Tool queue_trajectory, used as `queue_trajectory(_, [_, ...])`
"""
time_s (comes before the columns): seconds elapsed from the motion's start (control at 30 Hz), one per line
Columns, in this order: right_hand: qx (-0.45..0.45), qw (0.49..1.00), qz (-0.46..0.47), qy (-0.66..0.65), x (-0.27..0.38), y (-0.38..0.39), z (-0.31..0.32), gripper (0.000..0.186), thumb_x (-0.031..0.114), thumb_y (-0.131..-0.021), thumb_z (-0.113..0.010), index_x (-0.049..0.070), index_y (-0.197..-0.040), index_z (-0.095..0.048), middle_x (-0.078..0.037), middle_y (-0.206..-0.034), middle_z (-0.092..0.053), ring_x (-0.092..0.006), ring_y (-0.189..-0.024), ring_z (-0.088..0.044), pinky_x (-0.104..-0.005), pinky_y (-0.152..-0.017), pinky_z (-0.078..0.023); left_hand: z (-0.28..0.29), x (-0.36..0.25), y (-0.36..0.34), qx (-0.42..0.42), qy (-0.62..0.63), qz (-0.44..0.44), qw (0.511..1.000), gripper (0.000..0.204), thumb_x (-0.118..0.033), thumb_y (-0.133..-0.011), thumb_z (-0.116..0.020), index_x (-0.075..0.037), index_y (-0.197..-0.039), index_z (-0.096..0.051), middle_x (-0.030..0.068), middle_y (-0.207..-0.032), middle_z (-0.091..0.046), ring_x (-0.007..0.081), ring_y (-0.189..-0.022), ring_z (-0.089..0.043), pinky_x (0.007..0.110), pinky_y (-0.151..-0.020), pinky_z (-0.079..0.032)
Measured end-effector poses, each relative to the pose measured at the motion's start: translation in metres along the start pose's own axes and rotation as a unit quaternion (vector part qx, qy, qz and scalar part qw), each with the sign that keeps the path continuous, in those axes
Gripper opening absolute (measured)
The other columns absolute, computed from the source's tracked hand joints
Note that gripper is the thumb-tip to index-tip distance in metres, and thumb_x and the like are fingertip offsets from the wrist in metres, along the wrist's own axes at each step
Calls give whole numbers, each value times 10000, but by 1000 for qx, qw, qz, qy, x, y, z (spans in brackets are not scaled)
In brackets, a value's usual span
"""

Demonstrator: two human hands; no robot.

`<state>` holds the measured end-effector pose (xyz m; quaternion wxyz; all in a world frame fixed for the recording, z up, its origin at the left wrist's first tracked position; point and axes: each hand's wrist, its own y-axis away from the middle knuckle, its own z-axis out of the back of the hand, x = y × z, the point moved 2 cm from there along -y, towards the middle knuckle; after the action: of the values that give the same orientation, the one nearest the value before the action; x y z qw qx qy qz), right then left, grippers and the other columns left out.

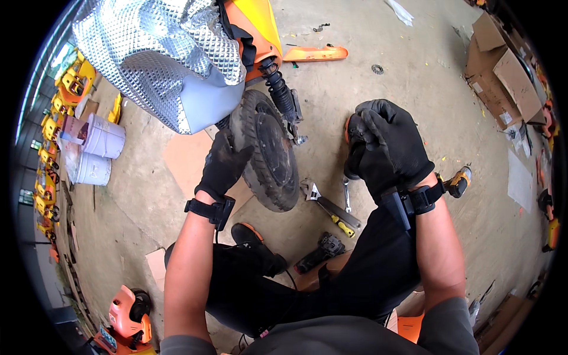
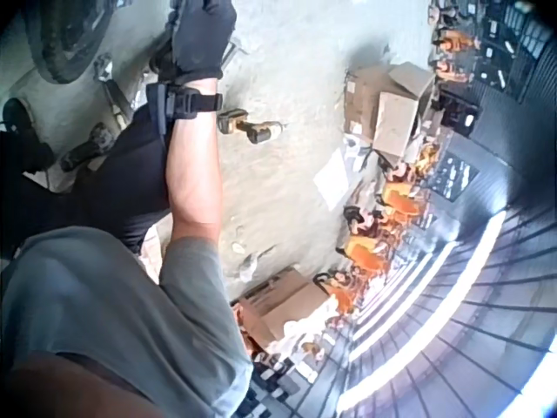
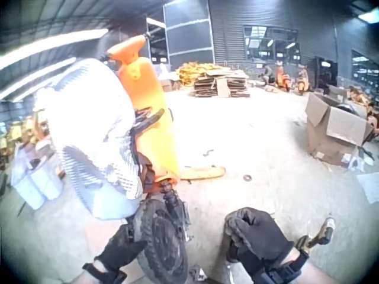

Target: The person unscrews bolts and removes parts from a motorcycle wheel using a wrench and by hand, then picks up a plastic panel.

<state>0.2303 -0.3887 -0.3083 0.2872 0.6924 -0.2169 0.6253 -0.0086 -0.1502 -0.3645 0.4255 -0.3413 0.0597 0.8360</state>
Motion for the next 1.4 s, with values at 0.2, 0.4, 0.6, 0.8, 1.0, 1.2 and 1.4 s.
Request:
queue_trajectory(0.2, [16, 997, 45, 59, 3, -2, 5, 162, 157, -951, -555, 20, -1001, -624, 0, -753, -594, -56, -618, -506, -213, -560, -433, 7, -23, 0, 19, 105, 68, 992, 438, -194, -796, -720, 25, -1112, -512, 225, -1045, -624, 376, -982, -614, 412, -829, -499])
queue_trajectory(0.4, [7, 991, 44, 128, 0, -3, -1, 191, 171, -959, -565, 11, -1041, -630, 26, -765, -585, -62, -621, -501, -213, -584, -429, 0, -4, 7, -3, -27, 40, 999, 627, -322, -820, -705, 23, -1275, -448, 252, -1188, -583, 380, -1077, -594, 439, -904, -484])
queue_trajectory(0.6, [0, 989, 28, 145, 5, 3, -5, 235, 230, -971, -569, 17, -1047, -629, 5, -758, -582, -59, -600, -489, -218, -557, -420, -7, -13, 7, 29, -120, 117, 985, 756, -379, -796, -679, 116, -1291, -395, 312, -1128, -580, 421, -1047, -593, 457, -887, -492])
queue_trajectory(0.8, [19, 984, 23, 173, 2, 4, -9, 252, 252, -986, -540, 29, -1069, -623, 20, -768, -575, -45, -588, -478, -202, -548, -417, -1, -26, 12, 59, -160, 121, 978, 740, -357, -823, -623, 135, -1316, -373, 279, -1168, -588, 365, -1008, -635, 433, -864, -512])
queue_trajectory(1.0, [25, 985, 20, 172, 0, 2, -12, 246, 241, -984, -538, 30, -1072, -627, 13, -780, -586, -48, -606, -490, -203, -549, -424, 11, -33, 12, 86, -149, 131, 976, 745, -332, -819, -607, 139, -1337, -354, 267, -1163, -599, 357, -1052, -624, 434, -903, -498])
queue_trajectory(1.2, [27, 984, 19, 175, -3, -3, -8, 241, 250, -971, -570, 36, -1055, -641, 0, -789, -603, -60, -668, -528, -213, -596, -454, 45, -10, 1, 34, -25, 126, 991, 517, -367, -821, -670, 35, -1125, -554, 238, -990, -664, 377, -956, -643, 419, -825, -510])
queue_trajectory(1.4, [28, 983, 17, 183, -4, -3, -4, 250, 242, -960, -579, 30, -1066, -658, -14, -829, -634, -72, -676, -547, -225, -639, -475, 49, 8, -3, 25, -103, 92, 990, 469, -386, -856, -645, -18, -1143, -596, 197, -1049, -660, 320, -982, -634, 391, -855, -488])
